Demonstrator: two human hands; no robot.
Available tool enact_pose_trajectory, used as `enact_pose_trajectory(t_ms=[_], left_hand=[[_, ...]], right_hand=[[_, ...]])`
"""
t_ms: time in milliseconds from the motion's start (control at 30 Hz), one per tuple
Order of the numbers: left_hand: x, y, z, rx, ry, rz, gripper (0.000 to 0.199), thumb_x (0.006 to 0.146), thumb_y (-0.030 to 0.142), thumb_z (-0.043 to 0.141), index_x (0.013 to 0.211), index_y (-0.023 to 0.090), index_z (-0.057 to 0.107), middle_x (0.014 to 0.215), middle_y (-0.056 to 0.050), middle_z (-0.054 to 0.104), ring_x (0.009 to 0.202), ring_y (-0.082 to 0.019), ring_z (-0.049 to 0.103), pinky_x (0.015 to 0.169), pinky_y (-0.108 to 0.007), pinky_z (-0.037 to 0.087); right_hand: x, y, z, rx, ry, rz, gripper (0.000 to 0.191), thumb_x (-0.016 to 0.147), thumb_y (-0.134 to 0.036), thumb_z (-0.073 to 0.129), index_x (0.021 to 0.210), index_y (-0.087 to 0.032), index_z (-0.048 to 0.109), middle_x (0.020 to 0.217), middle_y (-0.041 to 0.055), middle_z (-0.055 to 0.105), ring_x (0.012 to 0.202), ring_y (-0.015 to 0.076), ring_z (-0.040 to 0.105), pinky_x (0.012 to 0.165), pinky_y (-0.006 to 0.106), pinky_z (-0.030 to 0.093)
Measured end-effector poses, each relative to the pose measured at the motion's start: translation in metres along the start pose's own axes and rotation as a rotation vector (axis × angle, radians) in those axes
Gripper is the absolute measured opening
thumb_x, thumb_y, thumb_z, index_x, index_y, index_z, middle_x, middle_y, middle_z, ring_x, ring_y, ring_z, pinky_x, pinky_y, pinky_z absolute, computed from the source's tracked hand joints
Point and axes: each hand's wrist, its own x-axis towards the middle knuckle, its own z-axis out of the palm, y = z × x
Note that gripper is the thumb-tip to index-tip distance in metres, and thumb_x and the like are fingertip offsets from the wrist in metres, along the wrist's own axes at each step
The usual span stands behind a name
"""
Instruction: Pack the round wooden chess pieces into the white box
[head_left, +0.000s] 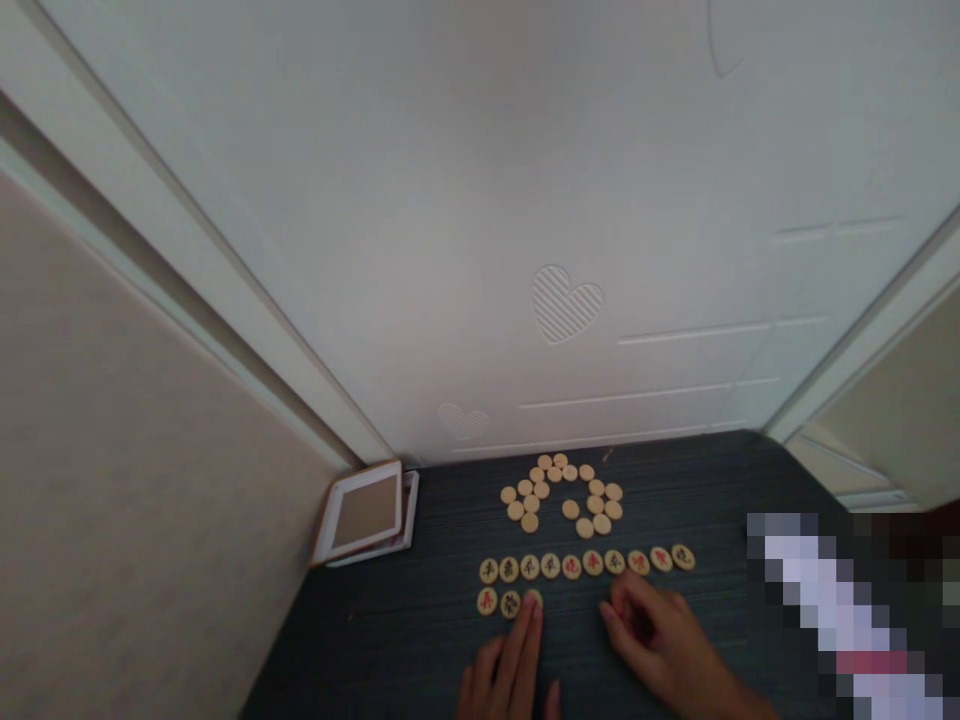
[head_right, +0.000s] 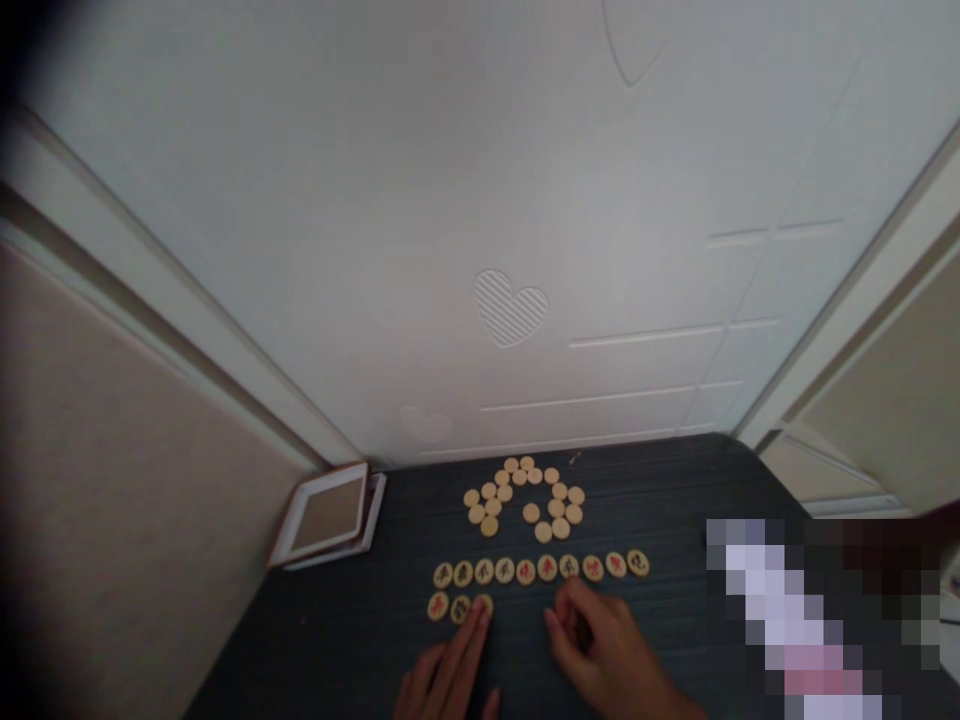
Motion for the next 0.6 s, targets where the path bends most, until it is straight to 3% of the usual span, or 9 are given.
enact_pose_trajectory(t_ms=[100,233,400,467,600], left_hand=[[0.0,0.001,-0.009,-0.085,0.019,0.03,0.044,0.093,0.017,0.049,0.136,0.021,0.059,0.13,-0.008,0.07,0.098,-0.021,0.07,0.077,-0.03,0.056],[0.01,-0.002,-0.038,-0.277,0.014,0.041,0.031,0.095,0.018,0.053,0.124,0.022,0.065,0.118,-0.009,0.074,0.102,-0.02,0.07,0.088,-0.032,0.056],[0.061,-0.023,-0.071,-0.404,-0.134,-0.044,0.023,0.097,0.02,0.055,0.118,0.023,0.066,0.119,-0.008,0.07,0.11,-0.022,0.064,0.098,-0.04,0.053],[0.089,-0.037,-0.071,-0.437,-0.189,-0.064,0.022,0.098,0.022,0.055,0.118,0.022,0.066,0.119,-0.008,0.069,0.111,-0.021,0.063,0.1,-0.04,0.051],[0.138,-0.062,-0.05,-0.426,-0.32,-0.047,0.022,0.098,0.024,0.055,0.116,0.022,0.067,0.119,-0.006,0.069,0.113,-0.022,0.062,0.104,-0.042,0.049]], right_hand=[[-0.006,-0.005,-0.004,-0.058,0.08,-0.085,0.025,0.098,-0.033,0.053,0.075,-0.023,0.052,0.061,-0.004,0.057,0.053,0.0115,0.054,0.053,0.022,0.041],[-0.008,-0.015,-0.022,-0.174,0.176,-0.196,0.028,0.097,-0.032,0.054,0.071,-0.023,0.052,0.059,-0.0034,0.056,0.051,0.0112,0.052,0.055,0.024,0.041],[0.017,-0.012,-0.049,-0.154,0.278,-0.06,0.019,0.097,-0.038,0.053,0.094,-0.022,0.064,0.075,0.0015,0.067,0.062,0.0157,0.06,0.058,0.027,0.047],[0.033,-0.008,-0.056,-0.159,0.293,-0.061,0.02,0.097,-0.037,0.053,0.102,-0.022,0.065,0.082,0.0032,0.068,0.068,0.0172,0.062,0.063,0.029,0.05],[0.066,0.001,-0.066,-0.265,0.177,-0.184,0.018,0.097,-0.03,0.054,0.104,-0.021,0.068,0.103,0.0082,0.069,0.097,0.0226,0.065,0.09,0.037,0.051]])
